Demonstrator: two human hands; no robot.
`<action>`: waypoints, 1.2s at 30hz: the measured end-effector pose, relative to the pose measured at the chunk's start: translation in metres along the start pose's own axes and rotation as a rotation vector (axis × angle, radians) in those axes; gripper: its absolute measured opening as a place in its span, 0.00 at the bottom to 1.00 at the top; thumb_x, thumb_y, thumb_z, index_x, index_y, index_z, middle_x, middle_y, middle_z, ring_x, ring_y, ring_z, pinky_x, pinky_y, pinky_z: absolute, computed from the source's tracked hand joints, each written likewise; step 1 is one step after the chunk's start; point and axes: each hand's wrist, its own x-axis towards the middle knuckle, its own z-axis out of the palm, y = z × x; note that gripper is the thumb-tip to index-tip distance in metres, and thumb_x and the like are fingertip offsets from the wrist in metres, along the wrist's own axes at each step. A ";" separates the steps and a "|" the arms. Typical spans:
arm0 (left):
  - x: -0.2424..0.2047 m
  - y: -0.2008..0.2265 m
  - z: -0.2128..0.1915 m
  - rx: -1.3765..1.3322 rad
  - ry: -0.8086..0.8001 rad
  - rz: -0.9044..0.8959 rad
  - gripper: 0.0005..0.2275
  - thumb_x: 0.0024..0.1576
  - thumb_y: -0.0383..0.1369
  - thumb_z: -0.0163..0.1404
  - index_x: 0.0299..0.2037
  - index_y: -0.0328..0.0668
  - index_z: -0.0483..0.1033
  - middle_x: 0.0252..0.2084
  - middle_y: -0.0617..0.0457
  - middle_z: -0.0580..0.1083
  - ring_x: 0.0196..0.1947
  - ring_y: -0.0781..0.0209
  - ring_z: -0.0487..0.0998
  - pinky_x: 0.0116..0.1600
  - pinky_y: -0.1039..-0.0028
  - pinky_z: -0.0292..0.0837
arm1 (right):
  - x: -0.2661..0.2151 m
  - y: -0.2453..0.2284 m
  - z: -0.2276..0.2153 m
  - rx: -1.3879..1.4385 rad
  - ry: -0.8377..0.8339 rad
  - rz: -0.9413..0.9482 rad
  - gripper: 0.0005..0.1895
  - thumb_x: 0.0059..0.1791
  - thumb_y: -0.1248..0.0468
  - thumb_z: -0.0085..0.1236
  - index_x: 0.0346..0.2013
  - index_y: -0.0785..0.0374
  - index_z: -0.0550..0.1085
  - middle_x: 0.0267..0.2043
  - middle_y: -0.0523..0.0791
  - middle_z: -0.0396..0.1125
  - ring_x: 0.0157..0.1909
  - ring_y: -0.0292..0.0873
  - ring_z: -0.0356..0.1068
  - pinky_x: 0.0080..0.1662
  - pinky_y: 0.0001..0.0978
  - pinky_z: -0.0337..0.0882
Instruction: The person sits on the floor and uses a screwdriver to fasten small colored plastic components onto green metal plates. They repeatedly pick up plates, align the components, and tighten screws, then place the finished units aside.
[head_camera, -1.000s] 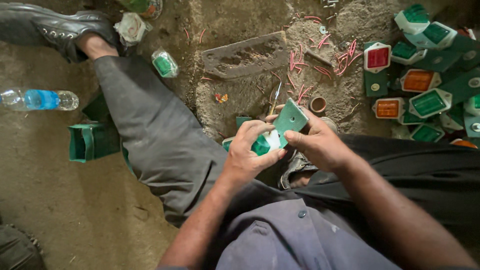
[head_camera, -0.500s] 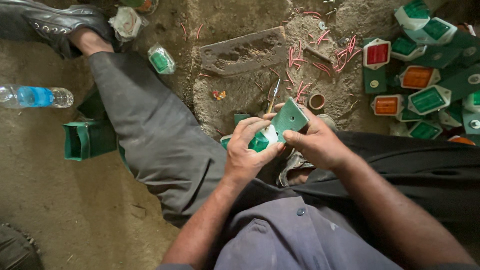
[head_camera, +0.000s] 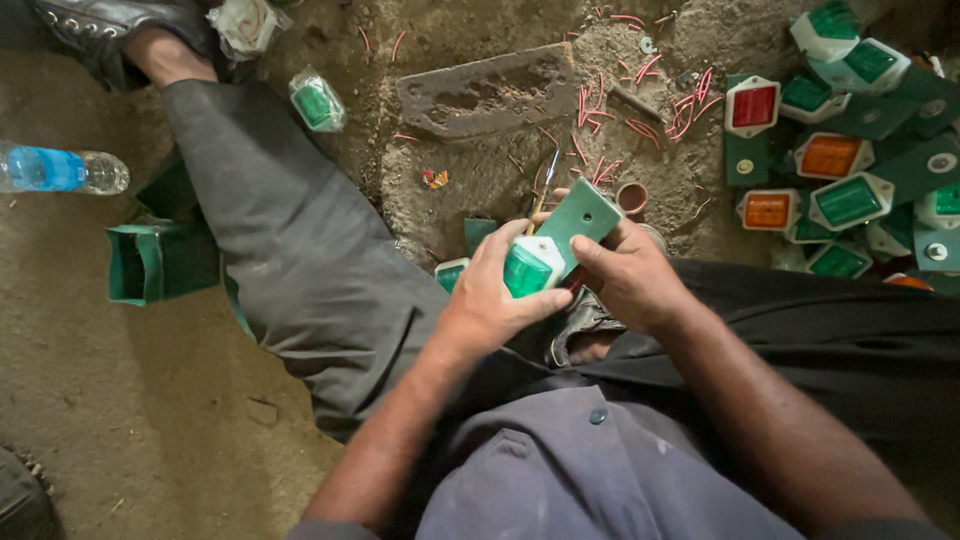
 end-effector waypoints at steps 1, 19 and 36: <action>0.001 -0.004 0.000 -0.142 -0.067 -0.127 0.37 0.51 0.44 0.64 0.66 0.32 0.63 0.58 0.41 0.72 0.58 0.51 0.74 0.60 0.65 0.70 | 0.002 0.003 -0.001 -0.031 0.049 -0.006 0.26 0.54 0.67 0.52 0.67 0.63 0.63 0.59 0.47 0.69 0.57 0.42 0.72 0.57 0.38 0.73; 0.011 -0.033 0.012 -0.727 -0.140 -0.485 0.33 0.48 0.37 0.66 0.61 0.31 0.66 0.51 0.49 0.76 0.49 0.65 0.77 0.52 0.72 0.78 | 0.013 0.015 -0.011 -0.397 0.169 -0.065 0.19 0.52 0.71 0.60 0.58 0.68 0.71 0.48 0.46 0.73 0.44 0.38 0.71 0.43 0.30 0.73; 0.063 -0.095 -0.072 -0.608 0.139 -0.430 0.28 0.47 0.33 0.66 0.56 0.32 0.70 0.46 0.46 0.77 0.42 0.61 0.81 0.45 0.70 0.81 | 0.034 0.053 -0.050 -1.545 0.286 0.156 0.18 0.49 0.56 0.61 0.49 0.64 0.76 0.44 0.56 0.74 0.49 0.58 0.73 0.50 0.49 0.70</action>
